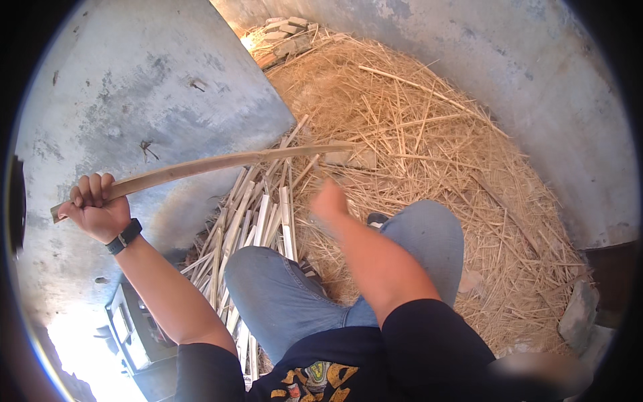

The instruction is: The person sits on a bed of straw and uses a machete to split long bamboo poles into thin strips. They hold the bamboo with one hand and repeatedly strike it with the machete to separate the material, accumulating a pile of split bamboo pieces.

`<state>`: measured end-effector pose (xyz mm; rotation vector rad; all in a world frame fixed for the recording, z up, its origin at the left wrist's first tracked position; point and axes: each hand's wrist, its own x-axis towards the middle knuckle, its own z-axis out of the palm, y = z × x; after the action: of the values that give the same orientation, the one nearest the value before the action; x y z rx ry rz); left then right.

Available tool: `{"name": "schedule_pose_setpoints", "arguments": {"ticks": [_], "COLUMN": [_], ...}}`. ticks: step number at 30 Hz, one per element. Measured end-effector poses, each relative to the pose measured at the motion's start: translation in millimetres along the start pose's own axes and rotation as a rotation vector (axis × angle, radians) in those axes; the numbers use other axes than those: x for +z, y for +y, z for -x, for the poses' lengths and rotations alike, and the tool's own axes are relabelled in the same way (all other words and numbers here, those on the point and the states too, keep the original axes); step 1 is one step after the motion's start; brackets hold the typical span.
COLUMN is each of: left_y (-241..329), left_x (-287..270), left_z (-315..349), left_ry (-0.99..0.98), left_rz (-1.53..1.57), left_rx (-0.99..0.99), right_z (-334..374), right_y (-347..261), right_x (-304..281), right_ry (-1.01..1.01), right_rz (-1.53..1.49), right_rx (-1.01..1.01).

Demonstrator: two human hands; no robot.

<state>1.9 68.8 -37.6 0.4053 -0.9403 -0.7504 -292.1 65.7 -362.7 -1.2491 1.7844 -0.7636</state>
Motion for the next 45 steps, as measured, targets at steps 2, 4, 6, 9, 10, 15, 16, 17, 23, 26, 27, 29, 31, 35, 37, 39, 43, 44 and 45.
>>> {"name": "schedule_pose_setpoints", "arguments": {"ticks": [2,4,6,9,10,15,16,17,23,26,27,29,31,35,37,39,43,44,45], "left_y": [0.9,-0.7,-1.3,-14.8,-12.3,-10.0,-11.9,-12.9,-26.0,-24.8,-25.2,-29.3,-29.7,-27.7,-25.6,-26.8,-34.9,-36.8,-35.3], "left_x": [12.2,22.4,37.9,74.8,68.3,77.0,77.4,76.5,98.3,94.5,98.3,99.9,102.2,84.2,78.5,82.7,97.2,101.7,99.2], "left_z": [3.5,3.7,5.8,13.0,7.8,4.4,3.5,1.4,-5.9,-8.0,-7.9,-6.4,-10.0,-15.5,-13.0,-12.9,-11.8,-15.4,-16.4], "left_ry": [0.058,0.199,0.282,0.349,0.343,0.32,0.339,0.358,0.551,0.525,0.535,0.564,0.59,0.605,0.601,0.599,0.633,0.641,0.651], "left_rz": [-0.066,-0.176,-0.186,-0.095,-0.146,-0.363,-0.359,-0.355,-0.364,-0.379,-0.385,-0.411,-0.441,-0.37,-0.383,-0.384,-0.436,-0.45,-0.448], "left_rx": [0.038,0.074,0.106,0.093,0.093,0.152,0.18,0.209,0.195,0.22,0.224,0.22,0.216,0.187,0.217,0.231,0.21,0.198,0.201], "right_z": [27.5,42.1,41.6,9.7,13.5,46.1,45.1,42.0,19.6,36.1,41.5,41.9,31.0,24.6,45.7,51.4,34.3,27.5,27.6], "right_y": [-46.0,-75.8,-84.7,-47.6,-55.9,-85.0,-82.2,-79.1,-40.9,-76.8,-77.5,-73.7,-52.0,-55.2,-84.9,-87.0,-45.9,-30.7,-24.5], "right_x": [-4.1,-9.6,-9.7,8.7,7.7,-12.2,-14.8,-18.4,-5.4,-6.4,0.5,2.8,4.7,6.3,-9.2,5.8,44.5,56.6,54.8], "right_ry": [-0.009,-0.073,-0.122,0.006,0.0,-0.108,-0.148,-0.189,-0.083,-0.182,-0.104,-0.159,-0.109,-0.169,-0.257,-0.102,0.034,0.095,0.097], "right_rz": [-0.047,0.07,0.098,-0.037,-0.017,0.024,0.01,-0.004,-0.039,-0.109,-0.068,-0.181,-0.082,-0.165,-0.18,-0.109,-0.19,-0.244,-0.164], "right_rx": [-0.191,-0.333,-0.369,-0.353,-0.329,-0.373,-0.335,-0.296,-0.101,-0.237,-0.376,-0.371,-0.207,-0.092,-0.156,-0.414,-0.196,-0.072,0.013]}}
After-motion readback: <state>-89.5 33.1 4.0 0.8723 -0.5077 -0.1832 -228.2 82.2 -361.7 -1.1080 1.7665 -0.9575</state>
